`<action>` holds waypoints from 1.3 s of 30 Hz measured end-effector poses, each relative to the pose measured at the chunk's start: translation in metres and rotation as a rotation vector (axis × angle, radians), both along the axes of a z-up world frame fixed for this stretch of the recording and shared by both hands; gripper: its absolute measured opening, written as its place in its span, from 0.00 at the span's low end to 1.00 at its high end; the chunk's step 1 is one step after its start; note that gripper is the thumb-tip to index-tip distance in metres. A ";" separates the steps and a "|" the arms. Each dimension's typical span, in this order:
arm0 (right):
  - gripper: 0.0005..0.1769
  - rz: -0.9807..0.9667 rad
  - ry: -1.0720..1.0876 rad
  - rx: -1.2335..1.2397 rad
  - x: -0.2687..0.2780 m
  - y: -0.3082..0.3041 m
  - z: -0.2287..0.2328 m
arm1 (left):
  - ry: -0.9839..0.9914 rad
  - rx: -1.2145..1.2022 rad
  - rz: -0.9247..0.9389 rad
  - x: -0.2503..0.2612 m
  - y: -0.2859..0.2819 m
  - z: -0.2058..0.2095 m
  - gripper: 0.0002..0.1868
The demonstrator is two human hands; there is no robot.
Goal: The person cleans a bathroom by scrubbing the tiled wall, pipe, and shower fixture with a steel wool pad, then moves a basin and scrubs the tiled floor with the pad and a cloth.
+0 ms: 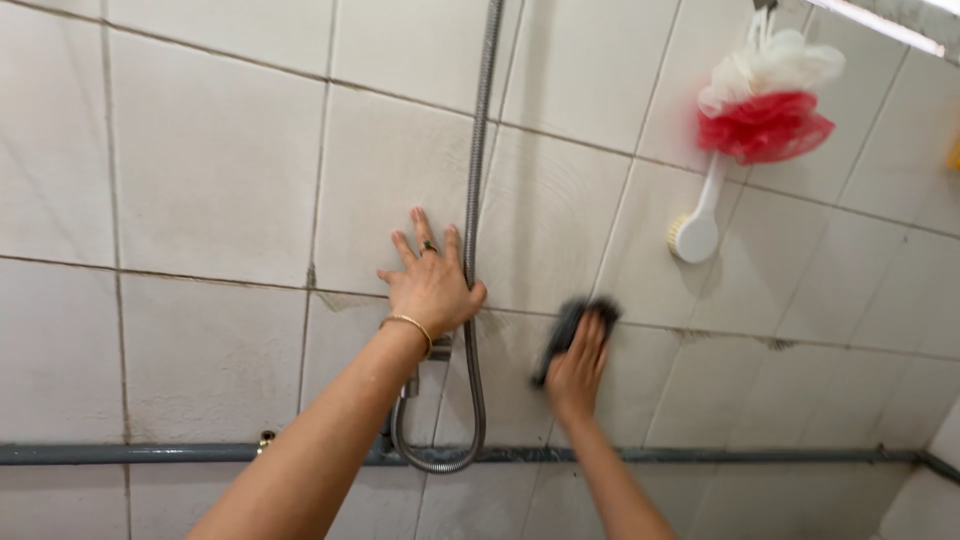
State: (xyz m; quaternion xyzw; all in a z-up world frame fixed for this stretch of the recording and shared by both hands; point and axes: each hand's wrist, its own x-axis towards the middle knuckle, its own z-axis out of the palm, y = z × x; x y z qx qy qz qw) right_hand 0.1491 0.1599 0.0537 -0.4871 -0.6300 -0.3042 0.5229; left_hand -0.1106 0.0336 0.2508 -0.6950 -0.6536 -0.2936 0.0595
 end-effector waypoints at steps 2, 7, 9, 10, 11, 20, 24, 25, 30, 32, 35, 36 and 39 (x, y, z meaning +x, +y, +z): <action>0.46 0.005 0.054 -0.092 -0.008 -0.005 -0.032 | 0.016 -0.005 0.016 0.002 0.002 0.000 0.50; 0.47 0.185 0.103 -0.057 -0.041 0.008 0.027 | 0.047 0.000 0.031 0.002 0.006 -0.001 0.50; 0.47 0.251 0.012 0.000 -0.031 0.012 0.050 | 0.044 0.003 0.025 -0.001 0.005 -0.001 0.50; 0.47 0.254 -0.006 0.019 -0.015 0.016 0.057 | 0.051 0.005 0.018 -0.002 0.004 -0.002 0.50; 0.48 0.257 -0.024 0.038 0.005 0.021 0.057 | 0.058 0.007 0.011 -0.004 0.003 -0.002 0.50; 0.48 -0.007 0.434 -0.095 0.029 0.025 -0.069 | 0.357 0.457 0.200 0.026 -0.003 -0.016 0.50; 0.51 0.120 0.146 -0.184 0.011 0.010 -0.049 | 0.695 0.511 0.065 0.101 0.010 -0.064 0.47; 0.51 0.106 0.160 -0.142 0.029 0.018 -0.035 | 0.762 0.403 -0.004 0.114 0.018 -0.074 0.48; 0.46 -0.050 0.585 0.016 0.117 0.062 -0.001 | 0.650 0.225 -0.014 0.123 0.053 -0.122 0.51; 0.47 -0.064 0.528 -0.049 0.093 0.064 -0.024 | 0.693 0.267 0.003 0.119 0.059 -0.132 0.54; 0.49 0.005 0.220 -0.172 0.033 0.043 -0.068 | 0.734 0.302 0.048 0.118 0.063 -0.138 0.58; 0.49 0.027 0.195 -0.182 0.040 0.044 -0.066 | 0.748 0.299 0.070 0.117 0.062 -0.140 0.59; 0.51 0.009 0.329 -0.109 0.122 0.060 -0.055 | 0.798 0.272 0.093 0.120 0.059 -0.146 0.61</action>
